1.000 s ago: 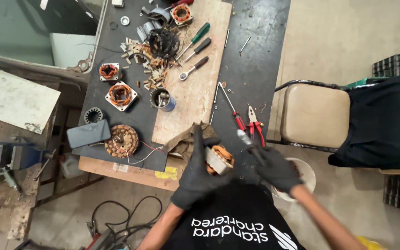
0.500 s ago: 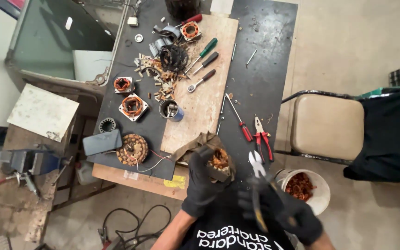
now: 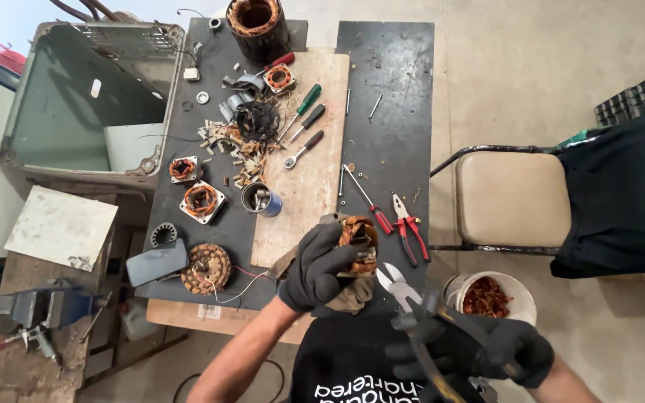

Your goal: Disassembling an electric motor stator by prying and pulling out copper windings using pliers and a screwdriver

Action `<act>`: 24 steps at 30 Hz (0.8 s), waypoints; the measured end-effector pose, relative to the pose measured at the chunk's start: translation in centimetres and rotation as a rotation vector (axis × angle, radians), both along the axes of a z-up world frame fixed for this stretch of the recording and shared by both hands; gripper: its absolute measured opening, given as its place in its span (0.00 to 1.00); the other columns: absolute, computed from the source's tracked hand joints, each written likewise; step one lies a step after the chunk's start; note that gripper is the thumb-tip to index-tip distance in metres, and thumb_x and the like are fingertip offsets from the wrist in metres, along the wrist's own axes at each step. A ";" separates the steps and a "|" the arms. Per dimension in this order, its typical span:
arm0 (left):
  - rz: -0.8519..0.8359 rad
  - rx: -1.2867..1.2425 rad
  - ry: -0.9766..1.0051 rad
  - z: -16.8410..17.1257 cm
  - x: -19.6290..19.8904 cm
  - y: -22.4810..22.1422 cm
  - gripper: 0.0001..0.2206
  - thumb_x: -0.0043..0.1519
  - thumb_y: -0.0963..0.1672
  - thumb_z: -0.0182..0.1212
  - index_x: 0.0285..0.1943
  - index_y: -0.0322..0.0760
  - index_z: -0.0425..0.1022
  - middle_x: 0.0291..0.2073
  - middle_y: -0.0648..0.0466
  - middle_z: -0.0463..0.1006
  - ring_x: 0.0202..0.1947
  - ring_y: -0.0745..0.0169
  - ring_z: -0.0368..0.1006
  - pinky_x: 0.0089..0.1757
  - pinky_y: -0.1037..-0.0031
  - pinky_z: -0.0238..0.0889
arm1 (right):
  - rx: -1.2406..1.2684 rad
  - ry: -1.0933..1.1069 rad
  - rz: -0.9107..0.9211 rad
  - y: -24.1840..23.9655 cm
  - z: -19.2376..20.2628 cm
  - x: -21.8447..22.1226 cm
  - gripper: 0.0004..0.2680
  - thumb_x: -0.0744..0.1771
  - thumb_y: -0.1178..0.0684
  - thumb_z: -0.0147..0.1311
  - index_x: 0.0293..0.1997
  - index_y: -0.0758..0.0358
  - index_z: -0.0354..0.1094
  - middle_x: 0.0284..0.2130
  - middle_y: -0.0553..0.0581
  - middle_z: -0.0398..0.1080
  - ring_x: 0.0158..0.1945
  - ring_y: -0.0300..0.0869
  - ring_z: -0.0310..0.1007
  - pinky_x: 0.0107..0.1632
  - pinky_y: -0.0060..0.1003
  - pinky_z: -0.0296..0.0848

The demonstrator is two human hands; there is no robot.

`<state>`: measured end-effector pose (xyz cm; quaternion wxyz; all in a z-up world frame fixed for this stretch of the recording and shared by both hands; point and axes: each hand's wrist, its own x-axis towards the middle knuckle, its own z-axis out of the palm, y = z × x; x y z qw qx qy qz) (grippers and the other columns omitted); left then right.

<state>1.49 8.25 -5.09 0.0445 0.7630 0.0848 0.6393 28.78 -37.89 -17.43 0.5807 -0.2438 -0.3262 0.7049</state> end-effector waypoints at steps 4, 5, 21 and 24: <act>-0.127 -0.039 0.210 2.1 -1.7 0.3 0.24 0.71 0.54 0.31 0.67 0.45 0.69 0.60 0.62 0.77 0.66 0.45 0.67 0.61 0.52 0.64 | -0.007 0.014 0.049 0.7 -1.8 5.0 0.17 0.68 0.50 0.62 0.53 0.76 0.60 0.54 0.85 0.67 0.48 0.67 0.76 0.45 0.61 0.78; -0.184 -0.109 0.343 2.5 -2.2 0.3 0.34 0.72 0.55 0.14 0.70 0.46 0.70 0.67 0.68 0.73 0.73 0.55 0.60 0.68 0.60 0.56 | -0.006 0.015 0.061 0.9 -1.9 6.2 0.17 0.68 0.50 0.62 0.51 0.76 0.61 0.53 0.85 0.67 0.48 0.68 0.76 0.45 0.61 0.78; -0.370 0.170 0.604 5.6 -3.6 -0.1 0.28 0.73 0.57 0.40 0.67 0.34 0.71 0.62 0.48 0.74 0.65 0.50 0.69 0.60 0.54 0.69 | -0.128 0.254 0.584 27.3 31.3 -2.3 0.20 0.69 0.33 0.50 0.35 0.63 0.66 0.63 0.92 0.52 0.60 0.91 0.64 0.52 0.76 0.75; -0.324 0.162 0.538 6.0 -2.9 -0.4 0.18 0.73 0.49 0.48 0.62 0.32 0.72 0.58 0.53 0.76 0.61 0.50 0.73 0.58 0.56 0.72 | -0.468 0.160 0.738 27.7 31.7 -1.5 0.26 0.62 0.49 0.46 0.67 0.75 0.54 0.68 0.85 0.58 0.63 0.75 0.68 0.50 0.62 0.77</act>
